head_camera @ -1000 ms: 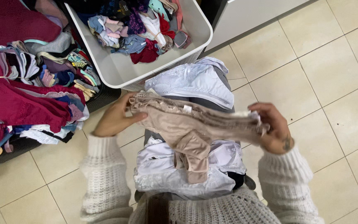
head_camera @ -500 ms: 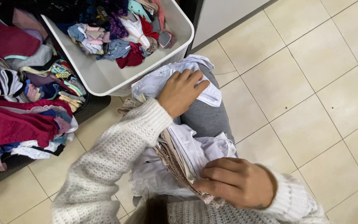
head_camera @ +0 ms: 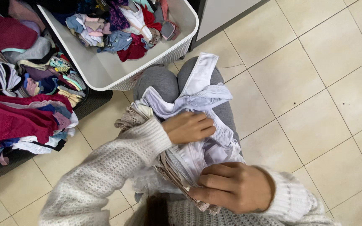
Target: The person sorts through a stack of underwear on their lap, picking up individual items, stretching the waistbands, and placing them into a new stack.
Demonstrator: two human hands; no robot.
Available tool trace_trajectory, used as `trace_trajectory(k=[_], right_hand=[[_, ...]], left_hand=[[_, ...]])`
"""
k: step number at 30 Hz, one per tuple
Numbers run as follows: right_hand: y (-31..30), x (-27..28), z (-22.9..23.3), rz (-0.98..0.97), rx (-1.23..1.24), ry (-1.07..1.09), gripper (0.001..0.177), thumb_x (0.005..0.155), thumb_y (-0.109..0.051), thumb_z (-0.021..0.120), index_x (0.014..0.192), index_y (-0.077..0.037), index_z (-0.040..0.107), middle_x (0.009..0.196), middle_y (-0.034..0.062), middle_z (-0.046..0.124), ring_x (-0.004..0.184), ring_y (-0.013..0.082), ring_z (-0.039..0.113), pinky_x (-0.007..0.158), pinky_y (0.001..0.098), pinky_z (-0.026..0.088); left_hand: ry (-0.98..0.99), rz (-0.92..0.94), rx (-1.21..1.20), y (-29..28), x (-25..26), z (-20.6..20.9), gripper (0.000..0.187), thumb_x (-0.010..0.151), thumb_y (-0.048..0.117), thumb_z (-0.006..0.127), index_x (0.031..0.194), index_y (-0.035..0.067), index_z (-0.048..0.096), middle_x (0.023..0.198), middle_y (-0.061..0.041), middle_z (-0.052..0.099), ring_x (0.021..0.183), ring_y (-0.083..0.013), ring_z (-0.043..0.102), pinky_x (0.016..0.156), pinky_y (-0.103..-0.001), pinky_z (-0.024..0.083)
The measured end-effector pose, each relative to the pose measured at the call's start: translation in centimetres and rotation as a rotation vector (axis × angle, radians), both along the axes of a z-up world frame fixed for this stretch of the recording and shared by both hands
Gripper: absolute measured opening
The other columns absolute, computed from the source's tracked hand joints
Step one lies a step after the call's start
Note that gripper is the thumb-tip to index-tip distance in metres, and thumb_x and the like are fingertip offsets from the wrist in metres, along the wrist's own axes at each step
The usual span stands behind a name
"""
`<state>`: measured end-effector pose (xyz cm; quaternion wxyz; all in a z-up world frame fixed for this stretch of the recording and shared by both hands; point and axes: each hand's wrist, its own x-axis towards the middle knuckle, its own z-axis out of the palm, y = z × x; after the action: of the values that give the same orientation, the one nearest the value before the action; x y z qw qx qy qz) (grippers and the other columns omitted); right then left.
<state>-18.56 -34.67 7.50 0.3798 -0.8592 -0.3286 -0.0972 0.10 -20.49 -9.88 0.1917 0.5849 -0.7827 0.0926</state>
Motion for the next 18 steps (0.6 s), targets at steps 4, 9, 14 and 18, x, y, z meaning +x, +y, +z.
trace_trajectory(k=[4, 9, 14, 18], right_hand=[[-0.4, -0.2, 0.1, 0.003, 0.040, 0.020, 0.022, 0.125, -0.009, 0.061, 0.135, 0.001, 0.078, 0.111, 0.0149, 0.073, 0.096, 0.0330, 0.079, 0.078, 0.0421, 0.067], [-0.4, -0.1, -0.2, 0.004, 0.059, 0.035, 0.028, 0.126, -0.010, 0.054, 0.135, 0.001, 0.077, 0.110, 0.0145, 0.071, 0.094, 0.0334, 0.078, 0.076, 0.0421, 0.066], [0.3, -0.1, -0.5, 0.033, 0.064, 0.024, 0.026, 0.126, -0.007, 0.055, 0.134, 0.003, 0.077, 0.110, 0.0147, 0.071, 0.091, 0.0341, 0.075, 0.073, 0.0445, 0.065], [-0.2, -0.5, -0.7, 0.030, 0.063, 0.063, 0.031, 0.126, -0.008, 0.047, 0.137, 0.001, 0.075, 0.111, 0.0151, 0.070, 0.095, 0.0355, 0.077, 0.078, 0.0446, 0.065]], left_hand=[[0.191, 0.054, 0.169, 0.6, 3.0, 2.5, 0.056, 0.109, 0.070, 0.075, 0.127, 0.017, 0.076, 0.125, -0.007, 0.077, 0.112, -0.0267, 0.070, 0.097, -0.045, 0.057], [0.170, 0.530, 0.257, -0.2, 4.2, 4.5, 0.096, 0.086, 0.075, 0.097, 0.155, 0.015, 0.068, 0.147, -0.011, 0.064, 0.126, -0.0303, 0.064, 0.103, -0.050, 0.058], [0.041, 0.544, 0.268, -4.4, 2.0, 3.8, 0.075, 0.085, 0.067, 0.099, 0.138, 0.022, 0.070, 0.135, -0.006, 0.066, 0.122, -0.0299, 0.064, 0.095, -0.048, 0.058], [-0.081, 0.570, 0.053, -6.9, 1.7, 1.7, 0.006, 0.096, 0.024, 0.077, 0.098, 0.024, 0.071, 0.103, -0.001, 0.065, 0.084, -0.0262, 0.067, 0.064, -0.043, 0.052]])
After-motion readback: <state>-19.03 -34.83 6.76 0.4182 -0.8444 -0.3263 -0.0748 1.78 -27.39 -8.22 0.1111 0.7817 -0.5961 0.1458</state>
